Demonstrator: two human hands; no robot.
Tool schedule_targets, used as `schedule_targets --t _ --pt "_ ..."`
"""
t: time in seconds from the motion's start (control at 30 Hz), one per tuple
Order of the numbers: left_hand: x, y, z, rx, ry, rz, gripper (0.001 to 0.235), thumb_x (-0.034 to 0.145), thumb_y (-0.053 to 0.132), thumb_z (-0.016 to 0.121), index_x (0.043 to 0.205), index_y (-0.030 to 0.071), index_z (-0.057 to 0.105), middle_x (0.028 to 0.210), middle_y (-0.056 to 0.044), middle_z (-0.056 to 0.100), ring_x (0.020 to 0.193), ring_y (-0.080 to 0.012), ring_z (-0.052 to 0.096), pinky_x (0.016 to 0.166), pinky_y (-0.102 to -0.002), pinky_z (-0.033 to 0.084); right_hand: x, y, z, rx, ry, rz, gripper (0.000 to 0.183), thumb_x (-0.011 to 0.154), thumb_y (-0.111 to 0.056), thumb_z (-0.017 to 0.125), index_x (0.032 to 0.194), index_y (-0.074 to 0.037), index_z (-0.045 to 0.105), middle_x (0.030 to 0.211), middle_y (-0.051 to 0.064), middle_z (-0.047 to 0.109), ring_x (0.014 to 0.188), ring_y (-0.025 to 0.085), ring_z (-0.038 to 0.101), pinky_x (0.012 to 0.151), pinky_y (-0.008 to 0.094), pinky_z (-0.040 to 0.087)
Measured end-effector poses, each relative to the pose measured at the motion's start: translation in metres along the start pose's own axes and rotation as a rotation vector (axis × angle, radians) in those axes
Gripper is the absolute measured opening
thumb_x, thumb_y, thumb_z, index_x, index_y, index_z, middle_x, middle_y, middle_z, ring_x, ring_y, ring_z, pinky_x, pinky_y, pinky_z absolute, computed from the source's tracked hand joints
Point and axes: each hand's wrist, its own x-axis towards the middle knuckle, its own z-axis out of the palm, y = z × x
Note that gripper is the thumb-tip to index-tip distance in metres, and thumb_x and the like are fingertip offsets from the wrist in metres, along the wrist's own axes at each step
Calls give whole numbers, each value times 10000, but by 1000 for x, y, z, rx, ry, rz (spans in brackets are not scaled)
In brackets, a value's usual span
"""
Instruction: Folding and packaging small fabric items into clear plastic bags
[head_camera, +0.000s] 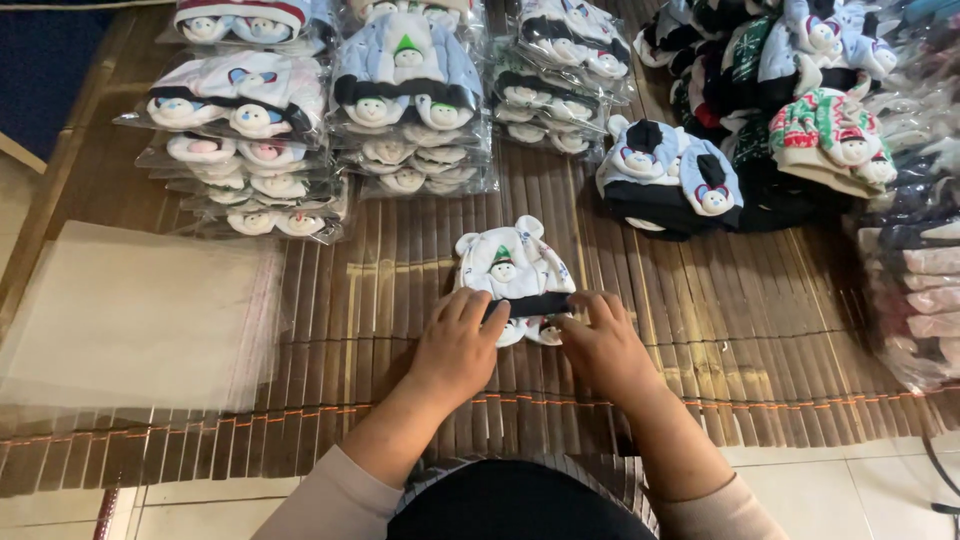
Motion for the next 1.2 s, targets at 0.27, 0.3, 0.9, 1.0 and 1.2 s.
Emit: schedule_targets --t 0.27,0.3,0.9,1.0,1.2 --pt "-8 13 5 -56 -280 -55 656 880 334 687 1459 61 546 1460 -287 512 1379 -467 473 1059 -600 403 1 -9 17 -128 -49 109 428 820 -263 749 1238 -286 659 1401 98 521 1245 348 544 857 476 572" --pt "-9 12 7 -44 -273 -52 652 885 326 689 1459 55 540 1448 -291 516 1372 -456 489 1047 -573 430 3 -14 13 -125 -65 140 350 892 -302 703 1238 -273 660 1415 100 511 1276 352 530 851 480 575" --pt "-9 18 36 304 107 6 247 973 126 575 1161 100 734 1015 -113 655 937 -280 652 762 -391 538 4 -16 26 -152 269 -20 281 906 -49 535 1161 -38 651 988 137 587 823 308 644 691 387 506" --pt "-7 18 32 357 123 -19 213 983 140 566 1117 129 732 911 -67 591 783 -227 582 611 -341 487 11 -18 19 -212 286 -28 218 865 -86 563 1061 -97 659 920 87 565 746 271 610 641 377 424" --pt "9 18 13 347 151 -9 153 998 89 516 1035 105 664 847 -67 513 678 -221 507 550 -323 439 13 -22 -3 -280 245 -66 102 846 -65 602 888 -156 587 857 52 488 684 265 470 585 386 327"
